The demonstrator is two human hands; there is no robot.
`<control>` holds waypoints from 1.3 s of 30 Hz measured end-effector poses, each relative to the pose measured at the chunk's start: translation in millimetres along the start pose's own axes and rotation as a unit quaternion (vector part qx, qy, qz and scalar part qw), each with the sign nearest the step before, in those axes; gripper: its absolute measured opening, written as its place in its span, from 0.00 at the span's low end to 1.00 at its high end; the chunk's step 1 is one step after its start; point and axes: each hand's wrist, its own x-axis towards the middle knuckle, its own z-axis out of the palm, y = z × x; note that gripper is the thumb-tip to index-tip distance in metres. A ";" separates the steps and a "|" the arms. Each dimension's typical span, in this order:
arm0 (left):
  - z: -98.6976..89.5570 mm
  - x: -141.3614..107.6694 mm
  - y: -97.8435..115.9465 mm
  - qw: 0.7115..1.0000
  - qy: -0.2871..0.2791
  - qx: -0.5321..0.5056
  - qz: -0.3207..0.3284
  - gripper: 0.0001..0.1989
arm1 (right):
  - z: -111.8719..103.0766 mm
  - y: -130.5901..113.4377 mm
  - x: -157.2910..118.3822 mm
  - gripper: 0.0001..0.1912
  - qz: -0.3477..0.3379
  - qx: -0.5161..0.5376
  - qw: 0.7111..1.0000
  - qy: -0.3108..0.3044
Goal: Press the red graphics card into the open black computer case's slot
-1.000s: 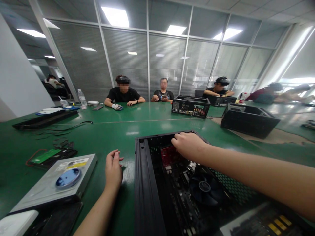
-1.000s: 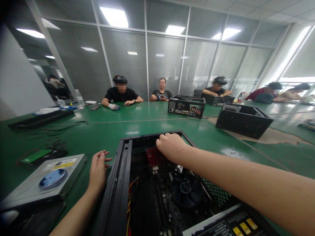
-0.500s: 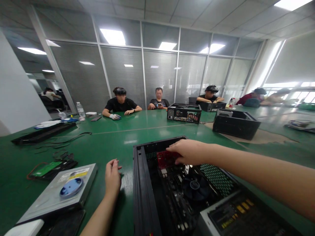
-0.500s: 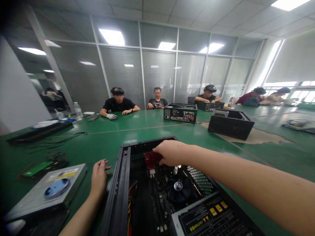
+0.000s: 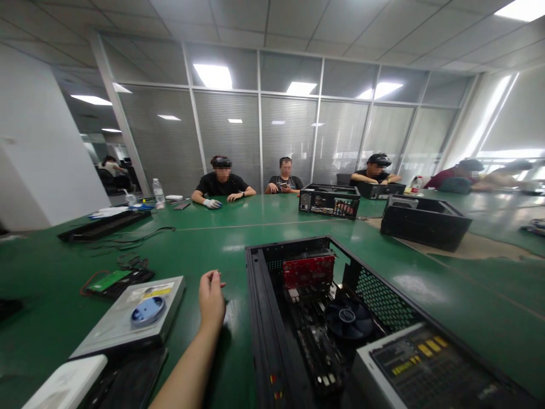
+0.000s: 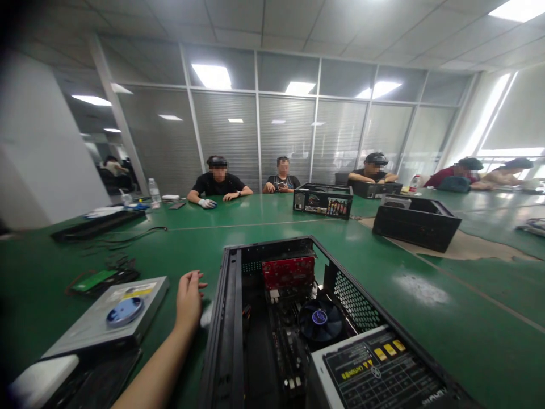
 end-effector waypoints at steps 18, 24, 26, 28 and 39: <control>-7.0 -2.0 -10.7 0.996 0.000 0.071 0.059 0.19 | 119.2 -30.4 290.0 0.37 0.060 0.173 0.983 -0.026; -3.8 -4.0 -8.4 0.996 -0.006 0.068 0.053 0.19 | 121.3 -56.4 251.1 0.29 -0.007 0.240 0.971 0.014; -4.0 -2.3 -9.3 0.996 -0.010 0.072 0.055 0.19 | 107.5 -49.6 222.6 0.27 -0.027 0.267 0.963 0.018; -3.9 -0.2 -10.2 0.995 -0.015 0.076 0.062 0.19 | 92.4 -38.4 186.2 0.23 -0.047 0.303 0.952 0.017; 0.2 -1.5 -0.4 0.994 -0.045 0.079 0.056 0.19 | 113.7 51.3 46.2 0.19 0.201 0.417 0.877 0.131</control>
